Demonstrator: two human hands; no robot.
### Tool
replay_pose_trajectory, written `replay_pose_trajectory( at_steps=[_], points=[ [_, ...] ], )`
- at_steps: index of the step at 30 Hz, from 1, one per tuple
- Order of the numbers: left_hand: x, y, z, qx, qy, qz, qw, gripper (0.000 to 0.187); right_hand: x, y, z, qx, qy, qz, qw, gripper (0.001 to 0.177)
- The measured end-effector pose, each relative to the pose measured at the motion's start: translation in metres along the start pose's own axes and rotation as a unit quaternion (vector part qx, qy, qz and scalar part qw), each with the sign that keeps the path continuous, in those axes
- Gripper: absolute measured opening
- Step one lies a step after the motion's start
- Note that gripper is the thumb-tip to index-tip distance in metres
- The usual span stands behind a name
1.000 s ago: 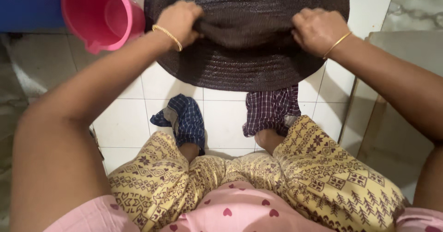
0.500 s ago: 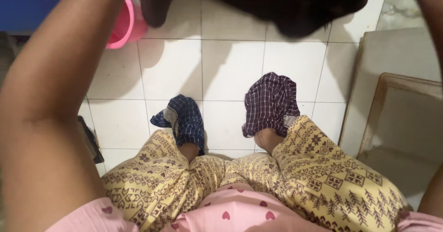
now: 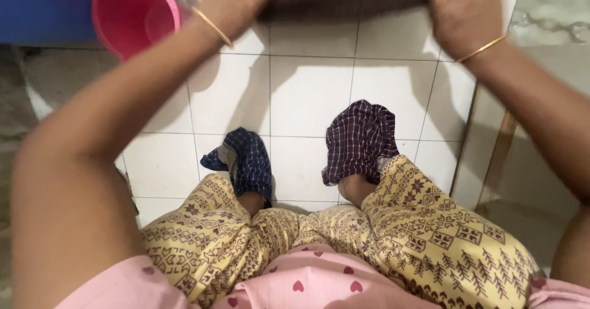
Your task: The person washes a rug by hand on a tiled floor, scrubbing it with a brush and soapy water before rinsing it with water from a bucket and wringing it out.
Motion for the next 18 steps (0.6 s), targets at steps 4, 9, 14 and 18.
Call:
replay_pose_trajectory(
  at_steps=[4,9,14,18],
  points=[
    [-0.05,0.08,0.002,-0.044,-0.203,0.043,0.977,0.016,-0.062,-0.058,-0.026,-0.009,-0.241,0.091,0.966,0.034],
    [-0.058,0.133,-0.032,-0.097,-0.344,-0.073,0.931,0.048,-0.071,-0.083,-0.053,-0.023,-0.415,0.104,0.903,0.04],
    [-0.043,0.089,-0.062,0.023,-0.279,-0.048,0.959,0.071,-0.071,-0.054,-0.053,-0.062,-0.49,0.159,0.855,0.039],
    [-0.044,0.082,-0.071,0.126,-0.25,-0.004,0.96,0.11,-0.068,-0.034,-0.042,-0.102,-0.442,0.169,0.875,0.04]
  ],
)
Point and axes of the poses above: each hand's wrist, its own z-axis towards the middle knuckle, its own x-axis out of the back of the hand, y = z × x, the point moved 2 cm from there along z, towards the middle knuckle, and after that the axes turned 10 degrees about -y, right-handed, at the moved point
